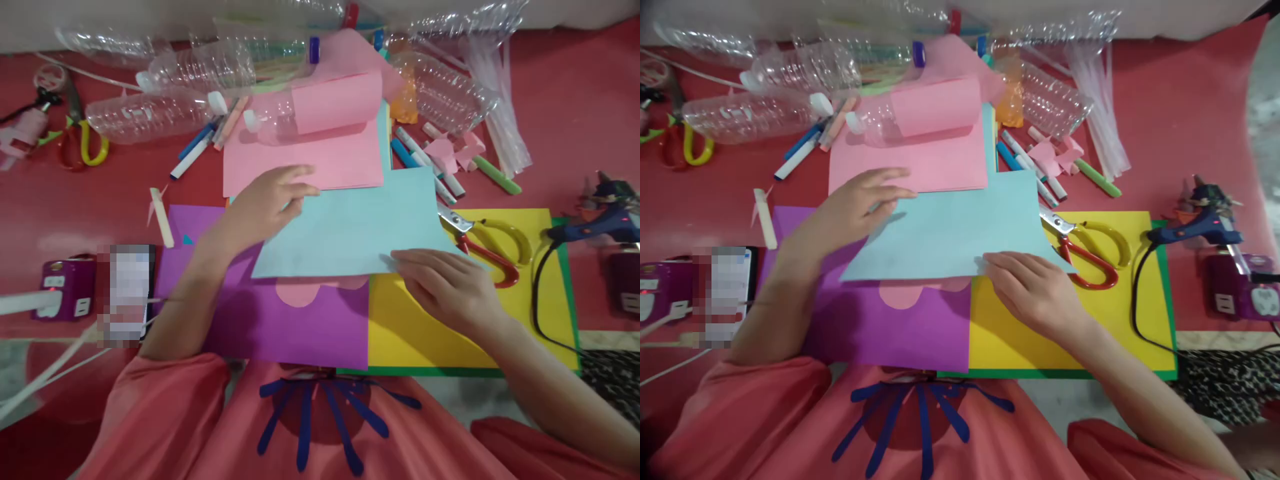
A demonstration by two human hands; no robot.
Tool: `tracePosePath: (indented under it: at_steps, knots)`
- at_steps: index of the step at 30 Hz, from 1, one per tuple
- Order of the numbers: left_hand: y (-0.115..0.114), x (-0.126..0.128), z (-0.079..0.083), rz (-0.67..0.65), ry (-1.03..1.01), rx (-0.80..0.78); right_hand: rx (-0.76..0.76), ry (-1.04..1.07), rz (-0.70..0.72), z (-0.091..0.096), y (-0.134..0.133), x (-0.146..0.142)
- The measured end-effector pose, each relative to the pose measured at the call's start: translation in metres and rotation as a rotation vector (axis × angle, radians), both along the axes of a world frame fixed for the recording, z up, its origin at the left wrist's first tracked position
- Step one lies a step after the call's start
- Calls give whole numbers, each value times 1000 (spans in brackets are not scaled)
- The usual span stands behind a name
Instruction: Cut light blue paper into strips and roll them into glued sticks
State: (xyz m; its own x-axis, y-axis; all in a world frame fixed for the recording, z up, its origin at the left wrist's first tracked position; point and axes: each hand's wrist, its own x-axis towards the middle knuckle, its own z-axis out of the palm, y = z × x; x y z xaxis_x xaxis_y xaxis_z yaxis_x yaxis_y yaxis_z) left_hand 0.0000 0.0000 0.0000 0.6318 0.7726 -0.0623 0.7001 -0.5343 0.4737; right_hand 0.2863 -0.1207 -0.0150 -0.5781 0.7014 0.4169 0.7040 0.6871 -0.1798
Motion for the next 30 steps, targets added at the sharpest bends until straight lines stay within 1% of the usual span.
tracePosePath:
  at_steps: [2, 4, 6, 7, 9, 10, 11, 13, 15, 16, 17, 18, 20, 21, 23, 25, 27, 30]
  knots:
    - [-25, -7, 8, -54, -43, -96, -13, -4, 10, -1, -10, 0]
    - [-51, -14, 7, -186, -20, -175, -30, -1, 4, -5, -18, -1]
    - [-72, -20, -1, -281, 7, -149, -54, 9, -17, -9, -26, -3]
    - [-80, -23, -7, -306, 29, -122, -72, 12, -26, -10, -29, -4]
    - [-92, -27, -20, -254, 59, -16, -123, 18, -28, -9, -35, -6]
    - [-96, -30, -26, -252, 82, 12, -160, 23, -18, -7, -38, -7]
    - [-100, -32, -31, -224, 99, 39, -216, 24, 6, -3, -40, -8]
    - [-106, -35, -38, -220, 94, 75, -391, 15, 87, 7, -42, -7]
    - [-113, -35, -39, -227, 47, 150, -581, 6, 153, 14, -39, -3]
    - [-118, -33, -38, -263, 29, 182, -634, 7, 149, 16, -35, 0]
    - [-124, -29, -36, -279, -8, 239, -644, 12, 108, 14, -31, 3]
    - [-130, -24, -34, -278, 2, 252, -607, 18, 33, 10, -25, 6]
    - [-142, -11, -31, -338, -49, 306, -459, 10, -146, -4, -14, 12]
    - [-148, -4, -30, -364, -29, 307, -381, -8, -205, -13, -9, 15]
    - [-159, 9, -32, -440, -21, 300, -286, -73, -236, -30, -1, 20]
    - [-167, 18, -35, -457, -7, 271, -241, -147, -225, -42, 1, 25]
    - [-173, 23, -40, -479, 1, 178, -244, -181, -236, -46, 0, 30]
    - [-171, 23, -44, -569, -131, 4, -304, -135, -277, -45, -5, 39]
